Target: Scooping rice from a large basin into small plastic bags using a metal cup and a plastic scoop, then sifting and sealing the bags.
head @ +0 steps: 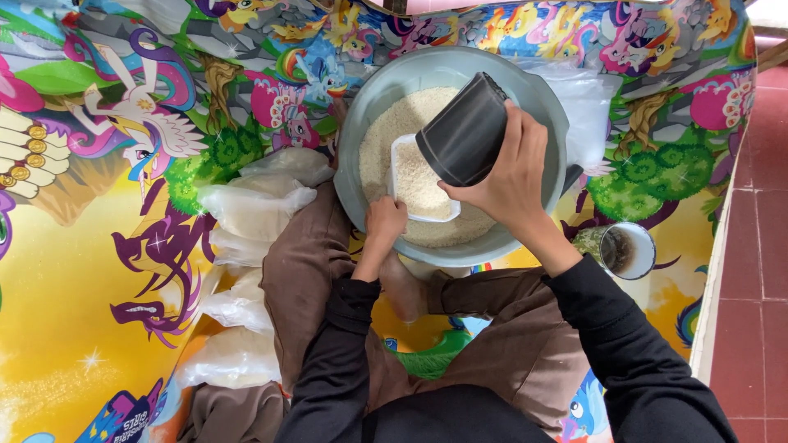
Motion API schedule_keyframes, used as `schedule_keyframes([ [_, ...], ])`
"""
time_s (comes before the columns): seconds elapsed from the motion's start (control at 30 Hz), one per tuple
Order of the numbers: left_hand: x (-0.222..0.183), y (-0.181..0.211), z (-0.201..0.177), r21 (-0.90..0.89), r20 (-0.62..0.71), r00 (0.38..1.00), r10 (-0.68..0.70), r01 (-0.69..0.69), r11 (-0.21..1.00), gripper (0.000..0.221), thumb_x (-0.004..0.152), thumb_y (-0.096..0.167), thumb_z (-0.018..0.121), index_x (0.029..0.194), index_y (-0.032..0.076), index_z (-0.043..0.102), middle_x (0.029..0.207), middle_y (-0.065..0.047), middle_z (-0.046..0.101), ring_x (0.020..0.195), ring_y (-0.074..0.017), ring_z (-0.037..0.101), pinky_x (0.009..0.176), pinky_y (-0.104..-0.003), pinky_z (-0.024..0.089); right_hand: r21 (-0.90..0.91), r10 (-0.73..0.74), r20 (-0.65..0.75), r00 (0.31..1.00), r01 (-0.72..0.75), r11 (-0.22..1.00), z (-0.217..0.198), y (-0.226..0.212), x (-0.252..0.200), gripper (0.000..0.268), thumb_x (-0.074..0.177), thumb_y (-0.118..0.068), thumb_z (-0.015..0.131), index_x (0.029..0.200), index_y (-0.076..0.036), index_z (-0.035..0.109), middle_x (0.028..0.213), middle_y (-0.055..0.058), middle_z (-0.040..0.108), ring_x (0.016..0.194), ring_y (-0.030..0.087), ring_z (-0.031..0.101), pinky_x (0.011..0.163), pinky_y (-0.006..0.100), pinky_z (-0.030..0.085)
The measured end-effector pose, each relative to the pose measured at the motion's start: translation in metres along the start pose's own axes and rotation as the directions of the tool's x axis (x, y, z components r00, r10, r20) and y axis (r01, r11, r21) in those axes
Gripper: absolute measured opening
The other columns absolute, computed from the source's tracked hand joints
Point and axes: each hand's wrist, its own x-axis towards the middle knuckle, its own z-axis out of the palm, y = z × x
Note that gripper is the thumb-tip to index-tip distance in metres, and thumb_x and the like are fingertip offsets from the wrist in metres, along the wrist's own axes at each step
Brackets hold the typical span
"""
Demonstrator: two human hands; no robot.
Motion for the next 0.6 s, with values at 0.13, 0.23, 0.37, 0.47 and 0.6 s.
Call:
schedule_keyframes([
  [0.13,0.01,-0.012,0.006,0.002,-0.034,0.999,0.007,-0.007,1.0,0.039,0.097,0.022,0.047,0.088,-0.007,0.072,0.058,-0.015,0.069,0.051,-0.0277,0.067,0.048,-0.038,0.052,-0.007,-0.107,-0.01,0.994,0.107,0.994,0.006,0.01,-0.003,0.124,0.059,-0.054,0.101,0.145,0.013,0.04,0.123,0.028,0.048,0.113,0.042,0.053,0.099,0.055,0.042],
  [0.23,0.01,-0.015,0.007,0.025,-0.053,0.999,-0.003,0.004,1.0,0.038,0.096,0.02,0.049,0.088,-0.01,0.072,0.066,-0.024,0.07,0.058,-0.032,0.068,0.049,-0.041,0.05,0.072,0.02,0.01,1.0,-0.02,0.997,0.0,0.017,-0.002,0.127,0.056,-0.048,0.103,0.148,0.009,0.037,0.128,0.027,0.046,0.118,0.045,0.051,0.103,0.055,0.043],
  [0.37,0.001,-0.006,0.003,-0.03,-0.131,0.991,-0.005,0.001,1.0,0.031,0.094,0.019,0.052,0.084,-0.004,0.069,0.065,-0.021,0.068,0.058,-0.0268,0.066,0.049,-0.037,0.051,0.271,0.528,0.151,0.836,-0.548,0.791,-0.001,0.041,-0.013,0.13,0.06,-0.037,0.109,0.152,0.001,0.025,0.141,0.031,0.032,0.136,0.057,0.039,0.11,0.069,0.037],
  [0.47,-0.003,0.002,-0.001,-0.021,-0.161,0.987,-0.005,0.002,1.0,0.027,0.091,0.019,0.054,0.087,-0.005,0.066,0.072,-0.025,0.068,0.065,-0.0346,0.07,0.053,-0.042,0.055,0.379,0.822,0.265,0.504,-0.838,0.392,0.019,0.064,-0.025,0.119,0.072,-0.055,0.101,0.15,0.001,0.03,0.144,0.032,0.034,0.139,0.052,0.04,0.108,0.063,0.04],
  [0.6,-0.011,0.014,-0.009,-0.062,-0.16,0.987,-0.014,0.004,0.998,0.022,0.091,0.016,0.053,0.086,-0.004,0.06,0.08,-0.029,0.067,0.075,-0.0399,0.071,0.059,-0.045,0.057,0.489,0.864,0.503,0.003,-0.826,-0.282,0.044,0.069,-0.048,0.119,0.069,-0.063,0.093,0.145,0.009,0.036,0.145,0.041,0.035,0.131,0.056,0.049,0.057,0.074,0.043],
])
